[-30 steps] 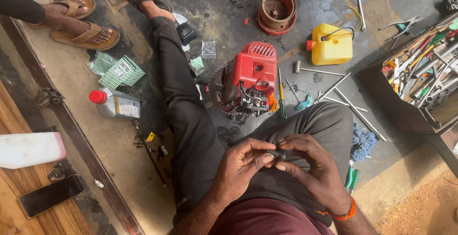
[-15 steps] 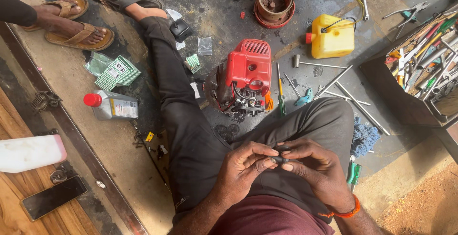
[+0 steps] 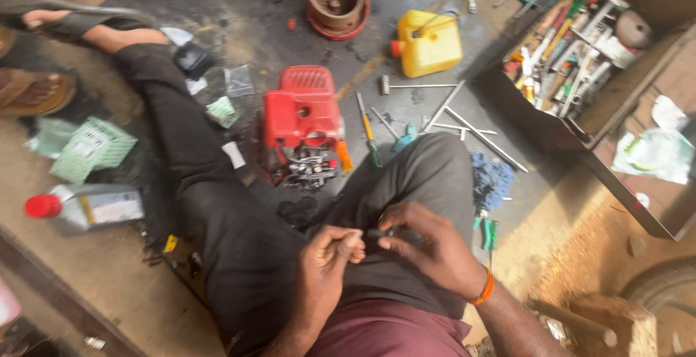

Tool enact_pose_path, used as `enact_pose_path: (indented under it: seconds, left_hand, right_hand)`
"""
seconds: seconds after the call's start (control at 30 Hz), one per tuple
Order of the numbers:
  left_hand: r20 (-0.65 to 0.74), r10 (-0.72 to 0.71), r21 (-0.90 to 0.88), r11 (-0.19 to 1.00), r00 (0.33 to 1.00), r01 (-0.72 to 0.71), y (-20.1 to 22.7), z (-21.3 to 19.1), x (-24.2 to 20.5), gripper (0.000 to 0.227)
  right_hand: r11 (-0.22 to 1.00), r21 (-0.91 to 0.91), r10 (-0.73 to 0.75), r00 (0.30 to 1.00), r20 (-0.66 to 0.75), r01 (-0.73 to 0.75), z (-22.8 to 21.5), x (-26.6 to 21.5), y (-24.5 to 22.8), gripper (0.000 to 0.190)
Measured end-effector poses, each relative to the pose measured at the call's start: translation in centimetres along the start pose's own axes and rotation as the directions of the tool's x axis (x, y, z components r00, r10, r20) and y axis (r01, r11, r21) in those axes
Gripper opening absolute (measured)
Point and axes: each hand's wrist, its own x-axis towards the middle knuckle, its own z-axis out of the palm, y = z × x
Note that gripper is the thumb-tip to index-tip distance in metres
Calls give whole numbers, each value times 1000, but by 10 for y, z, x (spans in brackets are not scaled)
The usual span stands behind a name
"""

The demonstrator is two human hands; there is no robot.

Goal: The person sits on the floor and uses a screwdriver to tighten screws on a small red engine. They handle a carburetor component, attach it to the engine, and secure it with screws. The person also uses a socket wrench to tighten a bolt on the engine.

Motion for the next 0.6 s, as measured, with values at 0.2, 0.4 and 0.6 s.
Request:
enact_pose_path:
  seconds: [0.2, 0.4, 0.6]
  left_hand:
    - [-336, 185, 557, 829, 923, 37, 8, -48, 8, 20]
    - [-317, 497, 948, 143, 808, 284, 28, -108, 3, 82]
    - [-557, -36, 727, 463, 830, 508, -28, -167, 11, 106]
  right_hand:
    - [877, 439, 404, 795, -453, -195, -84, -31, 81, 25]
    - [788, 571, 572, 616, -541, -230, -130, -51, 192, 15]
    - [835, 491, 532, 590, -608, -248, -116, -42, 293, 18]
